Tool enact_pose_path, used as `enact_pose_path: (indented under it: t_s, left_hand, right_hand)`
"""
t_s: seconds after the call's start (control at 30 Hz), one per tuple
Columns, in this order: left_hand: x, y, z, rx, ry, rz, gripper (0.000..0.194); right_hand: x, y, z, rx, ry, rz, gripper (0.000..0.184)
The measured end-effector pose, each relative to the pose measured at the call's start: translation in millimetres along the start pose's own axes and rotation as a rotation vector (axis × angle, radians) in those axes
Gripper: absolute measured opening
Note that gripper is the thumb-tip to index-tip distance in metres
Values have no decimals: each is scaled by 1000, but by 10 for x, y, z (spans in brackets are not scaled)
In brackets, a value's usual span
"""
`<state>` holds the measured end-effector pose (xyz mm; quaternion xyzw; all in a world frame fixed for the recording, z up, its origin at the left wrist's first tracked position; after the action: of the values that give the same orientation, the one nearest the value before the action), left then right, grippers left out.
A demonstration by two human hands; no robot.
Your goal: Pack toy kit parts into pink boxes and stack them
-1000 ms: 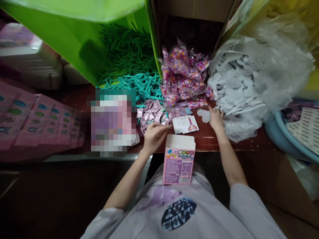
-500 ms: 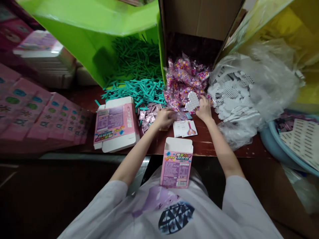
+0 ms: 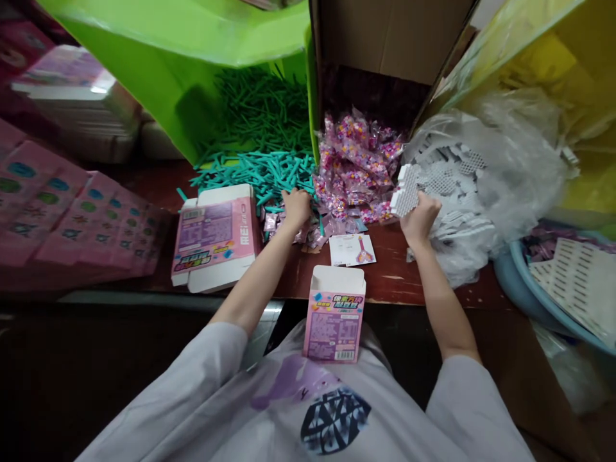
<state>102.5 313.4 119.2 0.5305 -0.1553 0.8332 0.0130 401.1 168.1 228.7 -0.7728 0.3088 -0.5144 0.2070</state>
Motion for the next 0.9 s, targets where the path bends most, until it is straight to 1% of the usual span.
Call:
enact_pose_path:
  t_s: [0.07,0.1,0.17,0.23,0.27,0.3,0.33,0.37,0.47,0.53,0.6,0.67,0.7,0.73,0.77,0.8,0.83,0.87,0.9]
  left_hand:
    - [116,-6,1,-27,70,82,33]
    - [206,13,-15,-37,115,143,34]
    - [462,126,-65,-38,251,316,37]
    - [743,362,-95,-27,460,491,34]
    - [859,519,-91,-22,598,556,31]
    - [932,681,-64,-13,738,581,27]
    - [951,834,-6,-1,858,551,24]
    - [922,982,68,22,959,484,22]
    - [685,1415,280,97,1134,234,21]
    - [520,1636,337,118,1135,116,22]
    - [426,1762,381,65,1019,27,20]
    - [434,1820,439,-38,819,-12,22]
    - [478,1834,462,-81,731,1,31]
    - [532,1843,491,-119,683,20,43]
    - [576,1849,528,-151,683,28,55]
    - [602,1851,563,-171,723,23,63]
    - [602,1851,592,-177,785,3,62]
    - [578,1849,604,-165,851,-23,54]
    - [547,1843,574,-126,907,-29,43]
  right_hand:
    - [157,48,51,-67,-103,77,20]
    - [210,79,80,-105,-144,120,20]
    - [232,137,92,-143,-216,158,19]
    - [202,187,79,-163,-247,162,19]
    - [181,207,65,-169,-252,156,19]
    - [160,225,47,-175,-256,147,20]
    - [146,240,26,-182,-261,140,21]
    - [138,253,2,-192,-274,133,22]
    - [130,287,-87,-241,-348,98,31]
    - [118,311,-166,-274,-406,43,39]
    - [98,347,-252,-294,-457,-25,44]
    - [53,402,-345,-293,-517,-103,47]
    - [15,441,-394,-289,-553,-146,47]
    - [-38,487,-449,-285,-592,-197,47]
    - [-103,542,-509,-280,-630,-253,47]
    - [-172,603,-575,-273,-659,-310,47]
    - [-234,665,-640,-263,-676,-360,47]
    - [-280,724,-701,-247,-678,-397,45]
    - [-305,776,-755,-219,-660,-419,41]
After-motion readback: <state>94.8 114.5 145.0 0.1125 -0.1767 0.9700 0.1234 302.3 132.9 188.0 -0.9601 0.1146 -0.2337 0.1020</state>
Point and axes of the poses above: each hand's wrist, its own y-axis away from the middle knuckle, its own x-axis out of the back of the hand, z = x × y, the point moved 10 cm from there along -y, towards the middle knuckle, and after that the axes turned 2 degrees about y, right-handed, at the moved point
